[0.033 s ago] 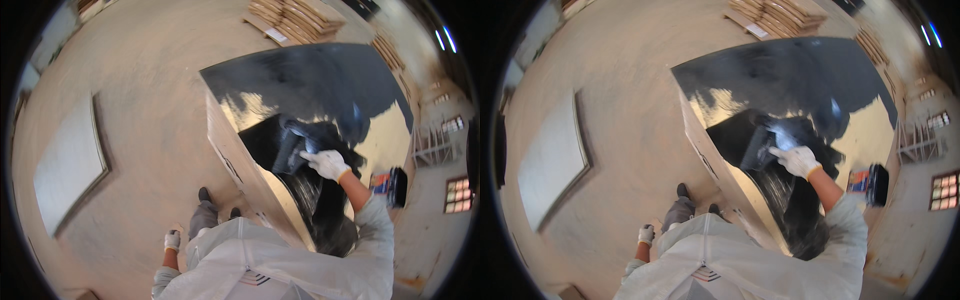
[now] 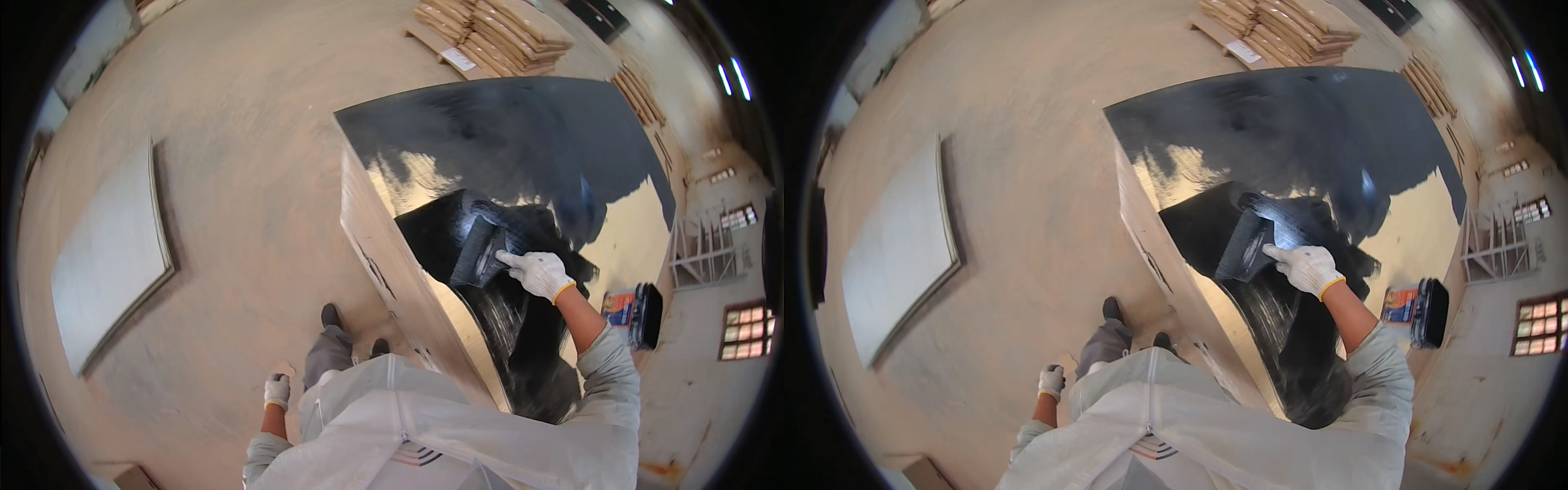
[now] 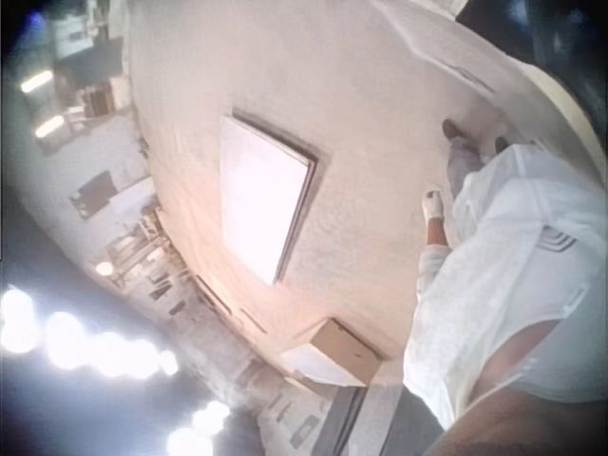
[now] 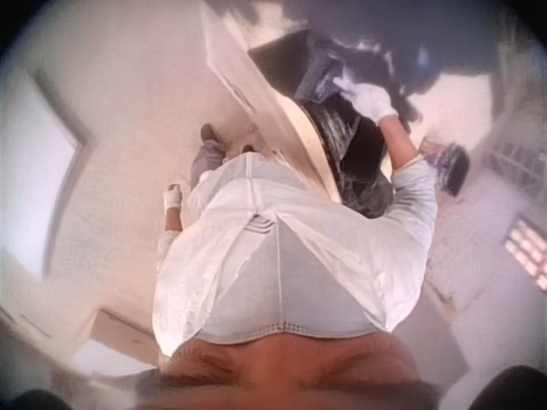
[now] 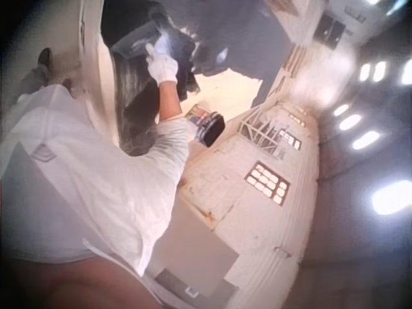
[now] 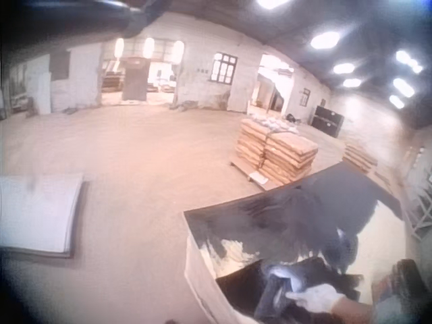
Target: The person applies black paint to a large wooden board using a brush. They repeatedly dip the brush into a paint container and spread the paint across the surface, covering the board progressively.
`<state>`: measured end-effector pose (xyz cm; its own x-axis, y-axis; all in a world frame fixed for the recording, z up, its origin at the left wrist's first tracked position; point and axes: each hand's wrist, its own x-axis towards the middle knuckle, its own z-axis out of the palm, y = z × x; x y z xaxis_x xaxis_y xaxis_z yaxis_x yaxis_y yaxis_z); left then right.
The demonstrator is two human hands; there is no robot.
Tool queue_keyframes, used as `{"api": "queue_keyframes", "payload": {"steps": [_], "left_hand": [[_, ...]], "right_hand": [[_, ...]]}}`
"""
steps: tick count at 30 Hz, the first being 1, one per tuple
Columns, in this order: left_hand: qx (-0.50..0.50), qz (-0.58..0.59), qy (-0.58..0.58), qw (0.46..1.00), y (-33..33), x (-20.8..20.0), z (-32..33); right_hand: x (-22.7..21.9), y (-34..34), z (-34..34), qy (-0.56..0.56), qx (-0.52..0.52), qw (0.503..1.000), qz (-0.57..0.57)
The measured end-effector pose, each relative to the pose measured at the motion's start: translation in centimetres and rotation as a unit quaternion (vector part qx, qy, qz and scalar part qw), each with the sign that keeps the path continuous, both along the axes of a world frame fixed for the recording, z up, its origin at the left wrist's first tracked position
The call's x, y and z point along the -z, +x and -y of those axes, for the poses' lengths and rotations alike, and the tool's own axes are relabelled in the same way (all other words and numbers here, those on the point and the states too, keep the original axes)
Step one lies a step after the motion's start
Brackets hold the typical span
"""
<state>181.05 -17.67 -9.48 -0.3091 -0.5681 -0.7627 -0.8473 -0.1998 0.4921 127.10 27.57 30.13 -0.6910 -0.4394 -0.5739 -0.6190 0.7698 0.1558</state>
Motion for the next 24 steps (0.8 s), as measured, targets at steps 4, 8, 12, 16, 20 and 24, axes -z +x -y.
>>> {"api": "queue_keyframes", "payload": {"steps": [4,8,12,16,20,24], "left_hand": [[-0.011,0.063,-0.001,0.998,3.3,1.0,1.1],[0.018,0.058,-0.027,0.998,2.5,2.5,2.9],[-0.085,-0.034,0.013,0.996,-2.1,-0.9,3.4],[-0.179,-0.058,0.014,0.982,-2.3,-2.3,3.9],[-0.147,0.023,0.010,0.989,1.2,-1.7,1.9],[-0.058,0.055,-0.041,0.996,5.0,1.3,-1.4]], "right_hand": [[0.5,-4.1,6.8,-0.038,0.003,0.999,-0.030],[2.1,-11.3,14.4,-0.114,0.007,0.993,-0.026],[0.9,-13.8,17.9,-0.104,0.013,0.994,0.029],[-0.4,-14.3,11.0,-0.033,-0.081,0.996,0.035],[-0.6,-15.8,13.8,-0.040,-0.077,0.996,0.014],[0.1,-14.8,20.9,-0.056,-0.155,0.986,0.024]]}}
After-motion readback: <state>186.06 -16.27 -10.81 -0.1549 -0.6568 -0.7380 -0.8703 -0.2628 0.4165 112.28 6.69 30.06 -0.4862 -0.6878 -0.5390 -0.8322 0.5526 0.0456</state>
